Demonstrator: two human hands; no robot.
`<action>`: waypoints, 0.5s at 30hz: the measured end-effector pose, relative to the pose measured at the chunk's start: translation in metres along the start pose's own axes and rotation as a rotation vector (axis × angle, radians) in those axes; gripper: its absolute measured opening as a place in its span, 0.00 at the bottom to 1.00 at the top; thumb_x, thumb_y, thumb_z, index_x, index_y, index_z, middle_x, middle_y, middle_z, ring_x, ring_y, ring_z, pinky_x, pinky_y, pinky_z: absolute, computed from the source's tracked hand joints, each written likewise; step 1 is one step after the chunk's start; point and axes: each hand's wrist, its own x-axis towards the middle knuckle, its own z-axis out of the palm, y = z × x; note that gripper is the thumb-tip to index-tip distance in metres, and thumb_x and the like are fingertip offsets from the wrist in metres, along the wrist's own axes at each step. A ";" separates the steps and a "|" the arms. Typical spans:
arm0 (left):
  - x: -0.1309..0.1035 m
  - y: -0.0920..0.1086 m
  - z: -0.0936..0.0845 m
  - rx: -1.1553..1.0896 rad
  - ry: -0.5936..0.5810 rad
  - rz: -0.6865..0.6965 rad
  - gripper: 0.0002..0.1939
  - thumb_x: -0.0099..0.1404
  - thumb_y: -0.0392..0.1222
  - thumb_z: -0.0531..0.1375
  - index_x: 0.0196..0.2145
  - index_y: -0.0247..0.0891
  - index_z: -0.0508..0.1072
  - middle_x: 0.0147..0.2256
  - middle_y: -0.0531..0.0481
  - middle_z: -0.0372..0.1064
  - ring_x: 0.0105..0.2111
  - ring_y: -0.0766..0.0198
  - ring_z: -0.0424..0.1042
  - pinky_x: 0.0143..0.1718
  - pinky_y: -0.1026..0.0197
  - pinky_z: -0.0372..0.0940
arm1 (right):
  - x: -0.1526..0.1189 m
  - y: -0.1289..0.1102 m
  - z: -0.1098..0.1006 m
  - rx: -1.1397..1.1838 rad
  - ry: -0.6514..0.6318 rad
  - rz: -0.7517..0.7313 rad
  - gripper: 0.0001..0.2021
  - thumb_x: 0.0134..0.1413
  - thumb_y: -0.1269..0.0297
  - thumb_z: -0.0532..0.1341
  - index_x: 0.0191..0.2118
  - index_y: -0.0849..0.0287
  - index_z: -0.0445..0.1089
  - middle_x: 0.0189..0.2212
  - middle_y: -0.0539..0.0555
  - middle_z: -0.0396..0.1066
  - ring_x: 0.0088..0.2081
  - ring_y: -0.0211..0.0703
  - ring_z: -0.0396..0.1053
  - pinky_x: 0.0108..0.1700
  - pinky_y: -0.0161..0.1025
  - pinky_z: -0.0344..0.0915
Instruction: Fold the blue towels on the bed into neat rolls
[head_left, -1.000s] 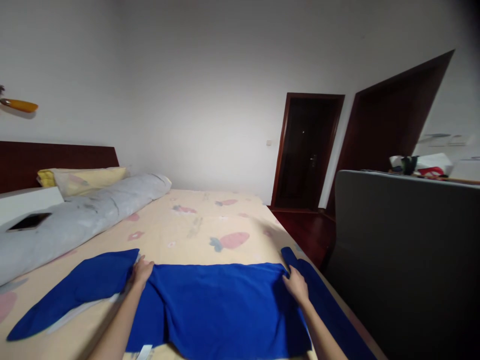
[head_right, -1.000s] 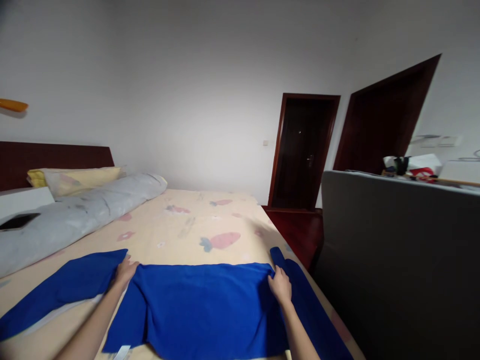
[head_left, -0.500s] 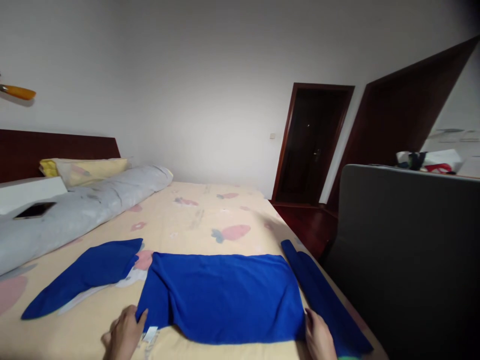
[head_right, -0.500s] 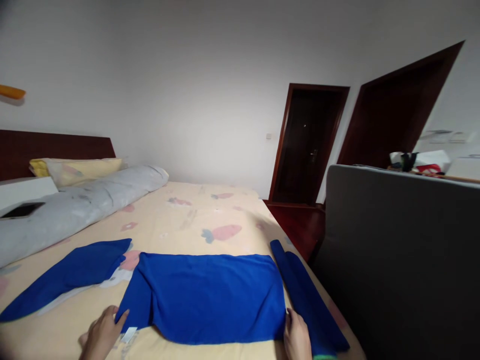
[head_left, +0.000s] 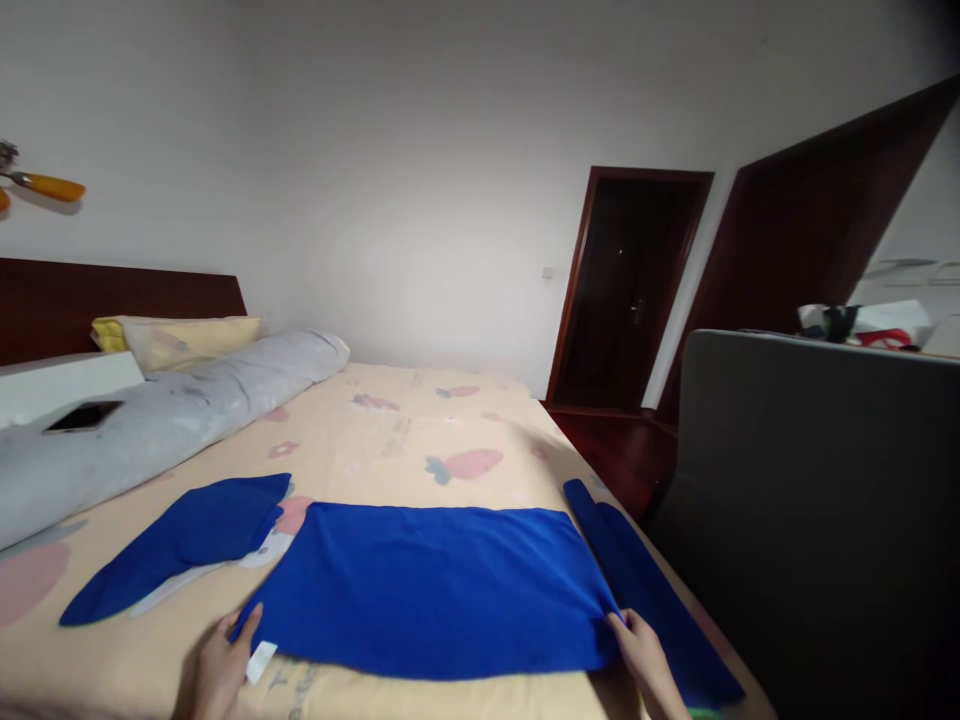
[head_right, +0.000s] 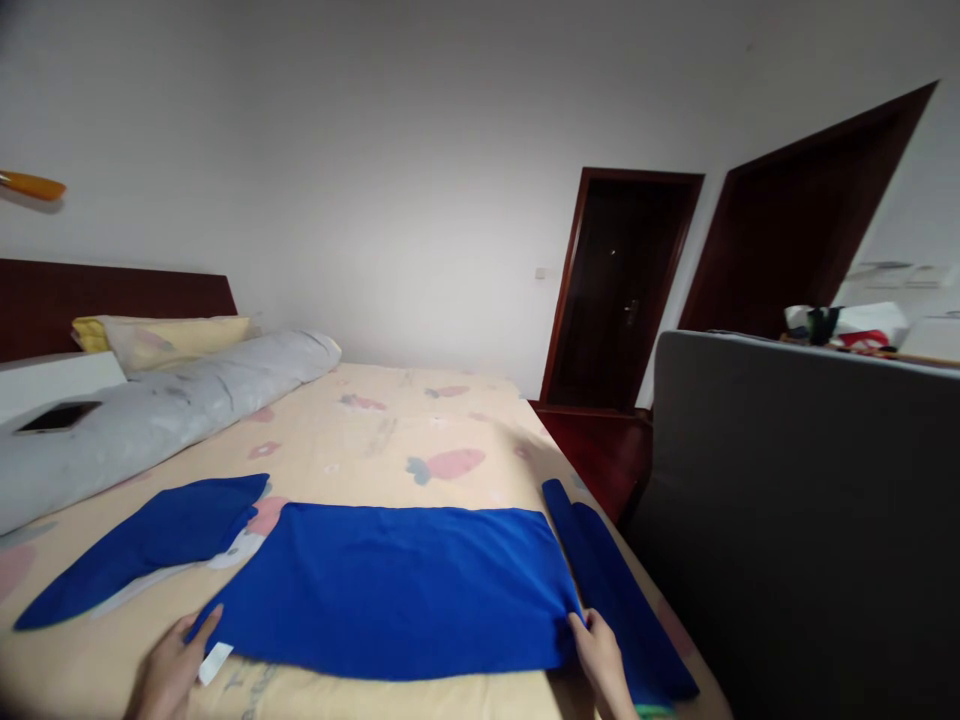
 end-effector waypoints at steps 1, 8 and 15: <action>0.001 -0.002 -0.003 -0.017 0.005 -0.022 0.20 0.53 0.58 0.57 0.32 0.40 0.74 0.29 0.45 0.77 0.37 0.46 0.76 0.34 0.55 0.71 | 0.000 0.001 0.000 0.026 0.001 0.003 0.10 0.44 0.55 0.51 0.19 0.52 0.55 0.18 0.52 0.65 0.26 0.44 0.67 0.29 0.37 0.62; -0.001 -0.007 -0.018 -0.023 0.050 -0.087 0.15 0.47 0.58 0.58 0.23 0.44 0.68 0.23 0.46 0.75 0.41 0.42 0.76 0.41 0.51 0.71 | -0.011 0.012 -0.011 -0.027 0.074 0.018 0.10 0.39 0.52 0.56 0.25 0.51 0.57 0.21 0.50 0.68 0.28 0.48 0.69 0.31 0.39 0.64; -0.001 -0.011 -0.030 -0.006 0.078 -0.103 0.13 0.46 0.57 0.58 0.22 0.46 0.67 0.22 0.48 0.74 0.39 0.42 0.76 0.43 0.50 0.70 | -0.030 0.023 -0.024 -0.169 0.104 -0.099 0.05 0.36 0.60 0.55 0.25 0.50 0.62 0.28 0.55 0.71 0.37 0.53 0.72 0.38 0.42 0.67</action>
